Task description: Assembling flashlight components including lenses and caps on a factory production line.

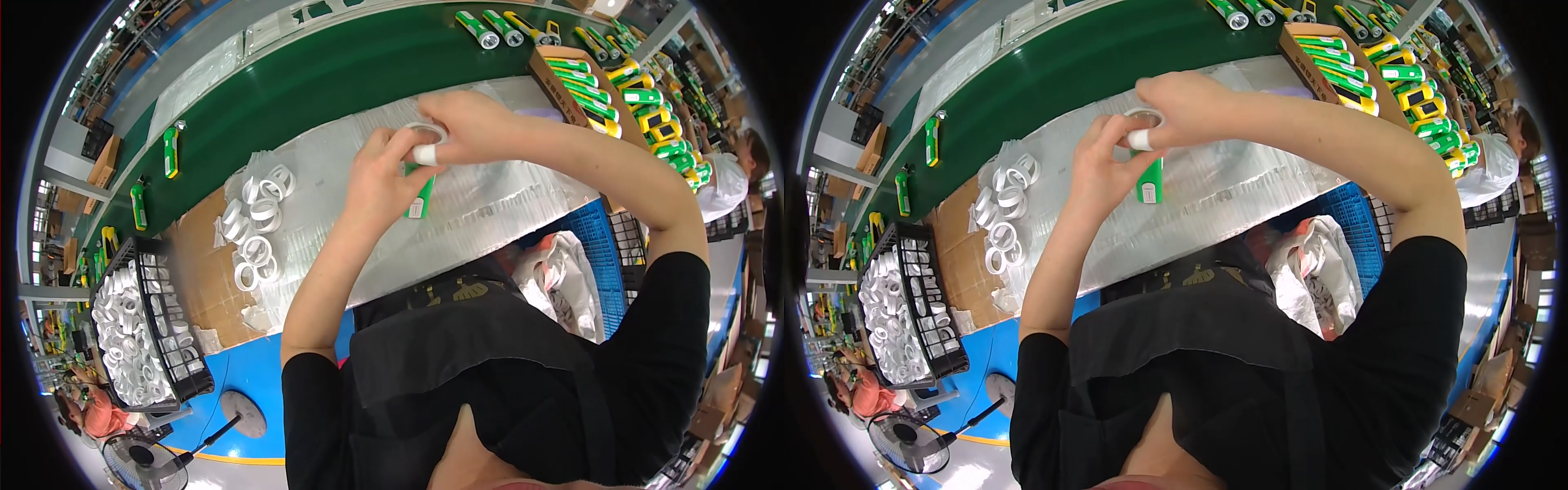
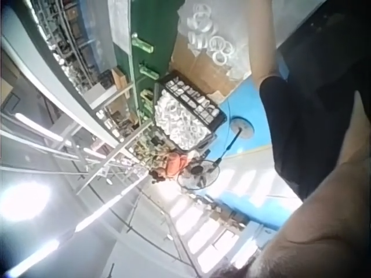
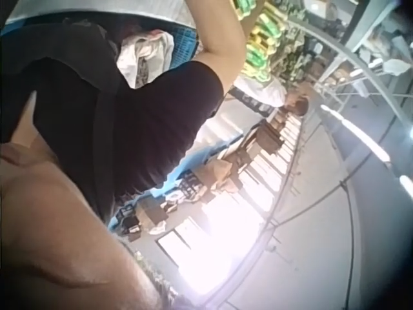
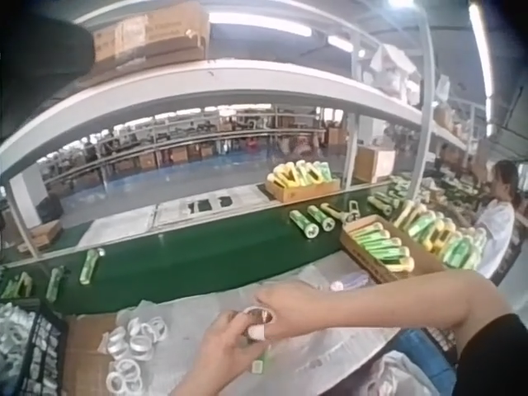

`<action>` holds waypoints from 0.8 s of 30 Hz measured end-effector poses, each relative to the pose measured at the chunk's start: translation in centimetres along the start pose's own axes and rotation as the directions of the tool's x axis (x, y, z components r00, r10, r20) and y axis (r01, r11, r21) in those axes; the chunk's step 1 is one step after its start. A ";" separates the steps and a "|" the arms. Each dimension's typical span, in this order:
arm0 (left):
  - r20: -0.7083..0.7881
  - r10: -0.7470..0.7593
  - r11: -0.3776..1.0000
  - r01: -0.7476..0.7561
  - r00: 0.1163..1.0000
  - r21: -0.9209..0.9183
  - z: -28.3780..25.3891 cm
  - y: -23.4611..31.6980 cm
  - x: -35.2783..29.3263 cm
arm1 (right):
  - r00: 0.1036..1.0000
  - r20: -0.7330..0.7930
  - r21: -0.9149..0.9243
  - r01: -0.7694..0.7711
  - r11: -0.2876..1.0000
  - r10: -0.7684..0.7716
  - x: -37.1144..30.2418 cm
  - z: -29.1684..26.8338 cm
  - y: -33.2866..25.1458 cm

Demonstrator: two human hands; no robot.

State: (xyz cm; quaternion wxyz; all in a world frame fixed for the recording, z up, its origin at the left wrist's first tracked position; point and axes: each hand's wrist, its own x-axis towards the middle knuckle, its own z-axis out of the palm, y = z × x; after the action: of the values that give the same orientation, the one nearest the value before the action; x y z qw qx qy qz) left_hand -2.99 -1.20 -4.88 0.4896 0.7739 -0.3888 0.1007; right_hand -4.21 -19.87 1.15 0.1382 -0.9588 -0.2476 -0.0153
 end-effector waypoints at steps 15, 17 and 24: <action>-0.066 0.065 0.998 -0.063 0.996 0.031 -0.1 -0.5 0.2 | 0.986 -0.165 0.081 0.005 0.997 0.008 0.6 -1.4 -0.2; -0.047 0.074 0.997 -0.074 0.996 0.010 -0.1 -0.5 0.2 | 0.998 -0.067 -0.002 -0.018 1.000 0.018 0.7 -1.1 -0.3; -0.073 0.054 0.997 -0.058 0.996 -0.055 0.0 -0.6 0.4 | 0.813 -0.427 -0.002 0.437 0.899 -0.396 1.5 -1.1 1.3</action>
State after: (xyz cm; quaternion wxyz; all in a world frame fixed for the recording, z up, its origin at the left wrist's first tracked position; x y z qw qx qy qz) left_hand -2.28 -1.23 -5.09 0.5222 0.7441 -0.3955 0.1309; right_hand -2.21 -20.57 1.98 0.2270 -0.8476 -0.4167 -0.2377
